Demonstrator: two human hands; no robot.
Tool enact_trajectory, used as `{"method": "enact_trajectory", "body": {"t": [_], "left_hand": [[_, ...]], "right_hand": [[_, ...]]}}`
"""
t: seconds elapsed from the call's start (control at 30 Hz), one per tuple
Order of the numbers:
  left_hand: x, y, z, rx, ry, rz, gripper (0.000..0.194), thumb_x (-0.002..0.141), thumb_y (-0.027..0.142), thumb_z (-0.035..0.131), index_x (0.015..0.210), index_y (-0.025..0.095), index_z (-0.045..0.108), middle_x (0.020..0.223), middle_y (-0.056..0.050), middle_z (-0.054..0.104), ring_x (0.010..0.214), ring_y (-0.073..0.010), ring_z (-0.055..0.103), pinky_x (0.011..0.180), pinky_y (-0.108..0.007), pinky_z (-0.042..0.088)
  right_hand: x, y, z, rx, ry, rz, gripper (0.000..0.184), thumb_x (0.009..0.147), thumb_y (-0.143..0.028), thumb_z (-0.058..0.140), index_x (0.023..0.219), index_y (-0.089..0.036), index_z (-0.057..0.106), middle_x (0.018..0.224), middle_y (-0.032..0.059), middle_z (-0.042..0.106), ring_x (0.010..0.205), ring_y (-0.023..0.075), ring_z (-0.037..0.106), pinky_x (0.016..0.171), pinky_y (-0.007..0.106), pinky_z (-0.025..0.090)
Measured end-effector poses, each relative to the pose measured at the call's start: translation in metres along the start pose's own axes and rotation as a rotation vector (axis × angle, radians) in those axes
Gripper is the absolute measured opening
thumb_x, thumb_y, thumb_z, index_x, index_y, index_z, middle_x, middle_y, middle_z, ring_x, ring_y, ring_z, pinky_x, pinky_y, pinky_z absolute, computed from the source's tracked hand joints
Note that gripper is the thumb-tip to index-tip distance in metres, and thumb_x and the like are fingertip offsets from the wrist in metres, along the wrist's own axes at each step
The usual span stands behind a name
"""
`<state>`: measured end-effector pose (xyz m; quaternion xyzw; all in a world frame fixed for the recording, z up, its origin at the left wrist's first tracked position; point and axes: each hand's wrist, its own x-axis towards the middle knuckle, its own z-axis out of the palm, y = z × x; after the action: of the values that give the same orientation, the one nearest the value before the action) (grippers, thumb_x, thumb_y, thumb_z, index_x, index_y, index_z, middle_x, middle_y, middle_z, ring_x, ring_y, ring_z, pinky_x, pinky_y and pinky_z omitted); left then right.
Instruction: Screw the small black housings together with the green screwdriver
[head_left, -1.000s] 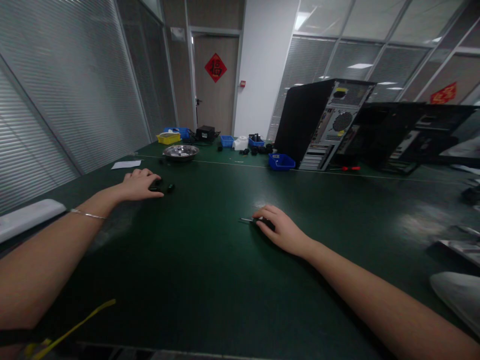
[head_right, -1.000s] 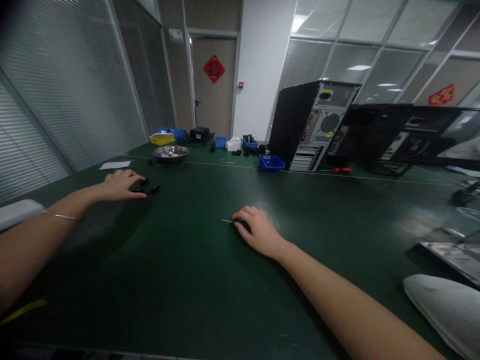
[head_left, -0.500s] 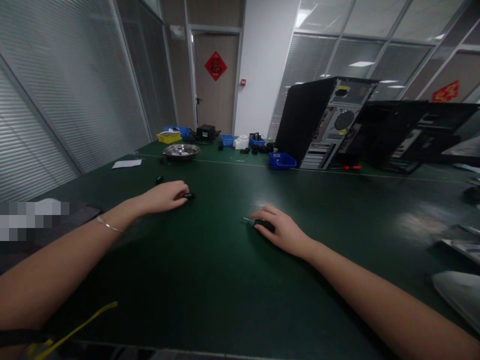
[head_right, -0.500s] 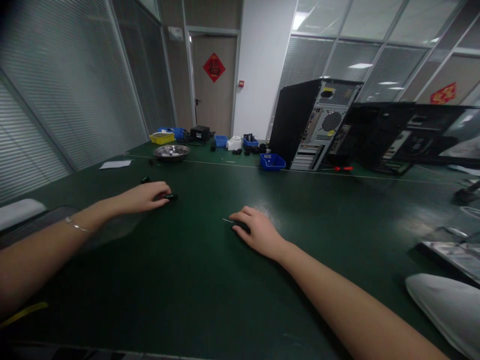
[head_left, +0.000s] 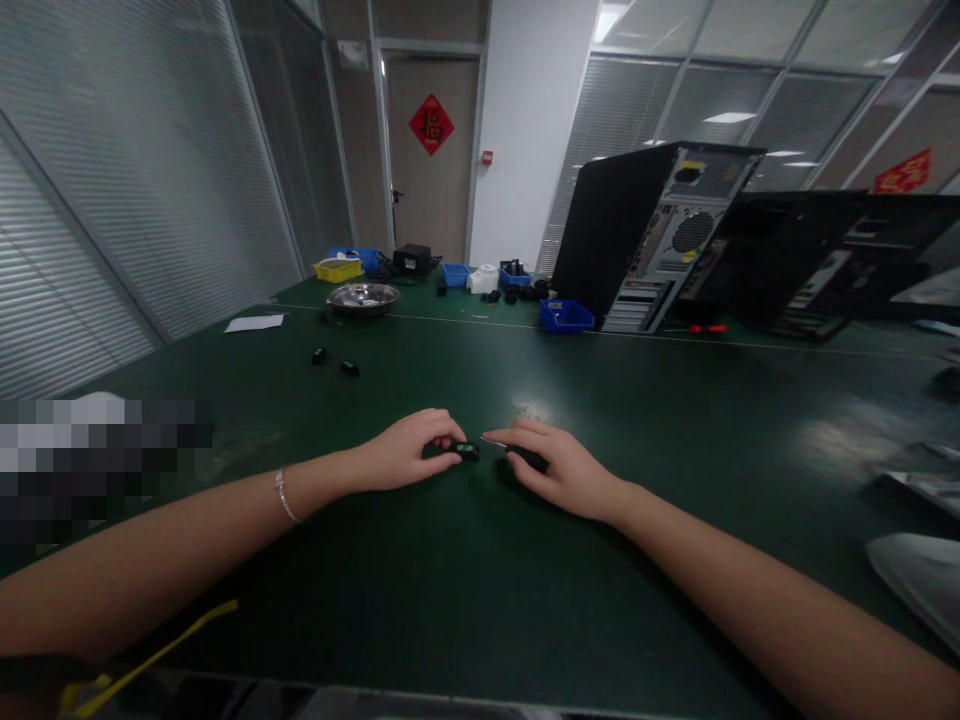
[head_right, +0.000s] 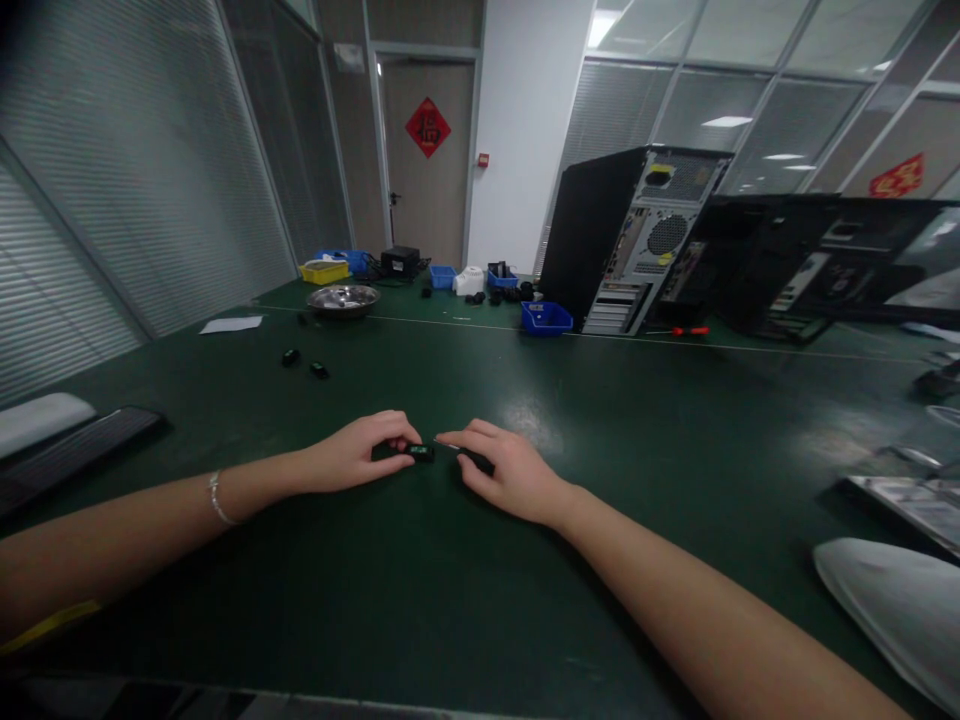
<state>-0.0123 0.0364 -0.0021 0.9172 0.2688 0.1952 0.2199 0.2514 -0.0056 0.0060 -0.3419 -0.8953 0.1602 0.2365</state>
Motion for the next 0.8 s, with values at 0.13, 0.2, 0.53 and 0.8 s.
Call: {"method": "enact_trajectory", "body": {"t": [0.13,0.2,0.53,0.8], "left_hand": [[0.0001,-0.0013,-0.0006,0.002,-0.009,0.006,0.017,0.093,0.028,0.057,0.106,0.019,0.063,0.093,-0.004,0.056,0.084,-0.0184,0.054,0.075,-0.028,0.044],[0.0000,-0.0007,-0.0007,0.012,-0.013,0.008,0.017,0.092,0.027,0.057,0.106,0.019,0.063,0.092,-0.004,0.056,0.084,-0.0186,0.054,0.075,-0.028,0.044],[-0.0016,-0.0025,0.0017,-0.026,0.020,0.057,0.018,0.092,0.023,0.059,0.109,0.019,0.063,0.101,-0.006,0.058,0.093,-0.0195,0.056,0.083,-0.030,0.046],[-0.0012,-0.0012,0.0021,-0.007,0.022,0.040,0.018,0.091,0.024,0.059,0.108,0.018,0.063,0.099,-0.006,0.058,0.088,-0.0192,0.056,0.078,-0.029,0.046]], "right_hand": [[0.0002,0.0015,0.0018,-0.084,-0.055,-0.005,0.040,0.093,-0.017,0.050,0.132,-0.024,0.058,0.104,0.0066,0.062,0.084,0.0177,0.062,0.078,0.030,0.051],[0.0002,0.0012,0.0024,-0.118,-0.077,-0.007,0.041,0.092,-0.017,0.050,0.132,-0.025,0.058,0.104,0.0062,0.062,0.083,0.0175,0.062,0.078,0.030,0.050],[-0.0020,-0.0028,0.0003,-0.114,-0.080,0.013,0.038,0.092,-0.021,0.054,0.129,-0.027,0.061,0.107,0.0066,0.059,0.083,0.0168,0.062,0.080,0.031,0.051],[-0.0017,0.0002,0.0040,-0.229,-0.031,0.037,0.034,0.093,-0.028,0.059,0.126,-0.031,0.063,0.106,0.0059,0.057,0.086,0.0189,0.060,0.073,0.031,0.051]]}}
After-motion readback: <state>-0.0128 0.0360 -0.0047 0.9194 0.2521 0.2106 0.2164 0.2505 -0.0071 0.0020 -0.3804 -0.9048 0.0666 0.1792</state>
